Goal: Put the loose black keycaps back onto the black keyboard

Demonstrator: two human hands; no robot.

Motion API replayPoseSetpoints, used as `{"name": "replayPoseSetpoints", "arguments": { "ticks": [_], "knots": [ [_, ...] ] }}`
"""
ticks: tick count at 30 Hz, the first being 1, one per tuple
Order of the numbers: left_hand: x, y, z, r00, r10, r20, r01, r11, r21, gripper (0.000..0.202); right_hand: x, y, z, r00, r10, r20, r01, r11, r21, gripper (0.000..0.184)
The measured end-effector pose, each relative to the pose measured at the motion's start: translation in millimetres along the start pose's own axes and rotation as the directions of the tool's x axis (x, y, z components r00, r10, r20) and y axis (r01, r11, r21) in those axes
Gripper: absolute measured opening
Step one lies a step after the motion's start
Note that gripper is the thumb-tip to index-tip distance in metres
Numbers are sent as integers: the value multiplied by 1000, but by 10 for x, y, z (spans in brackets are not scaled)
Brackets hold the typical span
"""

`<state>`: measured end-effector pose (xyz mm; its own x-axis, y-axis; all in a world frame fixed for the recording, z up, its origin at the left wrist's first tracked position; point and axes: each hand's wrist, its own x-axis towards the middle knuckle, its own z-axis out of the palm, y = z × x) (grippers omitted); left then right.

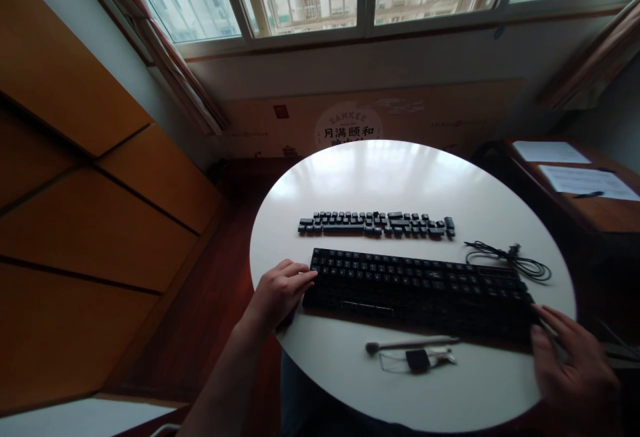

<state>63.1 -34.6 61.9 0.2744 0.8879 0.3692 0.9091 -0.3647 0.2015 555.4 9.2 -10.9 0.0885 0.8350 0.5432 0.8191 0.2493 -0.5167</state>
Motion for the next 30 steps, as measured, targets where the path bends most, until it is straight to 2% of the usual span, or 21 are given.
{"name": "replayPoseSetpoints", "arguments": {
  "ticks": [4,7,9,11,13,16,17,20,23,26,30],
  "knots": [
    [-29,-21,47,999,-7,-31,6,1000,-22,24,215,-195,-85,996,-61,-67,56,995,-77,45],
    [-48,-14,78,998,4,-64,-6,999,-42,25,589,-547,-80,957,-276,-86,275,961,-22,33],
    [-64,-5,102,994,4,-107,-11,997,-71,25,893,-881,33,904,-425,50,420,903,85,27],
    [-81,-3,135,988,1,-152,-18,994,-105,26,1191,-1275,267,795,-570,206,539,820,191,25],
    [-99,-11,174,983,2,-185,-27,991,-132,26,1453,-1705,617,672,-675,304,597,737,318,22],
    [-117,-37,229,976,-2,-220,-33,987,-155,25,1744,-2331,1261,542,-725,425,591,688,421,20],
    [-121,-46,241,973,-5,-230,-33,987,-160,25,1810,-2513,1476,518,-720,462,571,693,440,20],
    [-131,-69,259,968,-6,-249,-36,986,-165,24,1920,-2911,2032,487,-629,606,506,769,391,21],
    [-144,-80,265,969,-7,-246,-38,984,-174,26,1925,-3070,2409,470,-571,673,491,803,338,21],
    [-160,-85,275,970,-18,-242,-28,982,-186,27,1899,-3078,2627,451,-554,699,493,808,323,21],
    [-178,-82,282,967,-30,-254,-23,979,-202,30,1906,-3058,2760,423,-553,718,490,806,332,22]
  ]
}}
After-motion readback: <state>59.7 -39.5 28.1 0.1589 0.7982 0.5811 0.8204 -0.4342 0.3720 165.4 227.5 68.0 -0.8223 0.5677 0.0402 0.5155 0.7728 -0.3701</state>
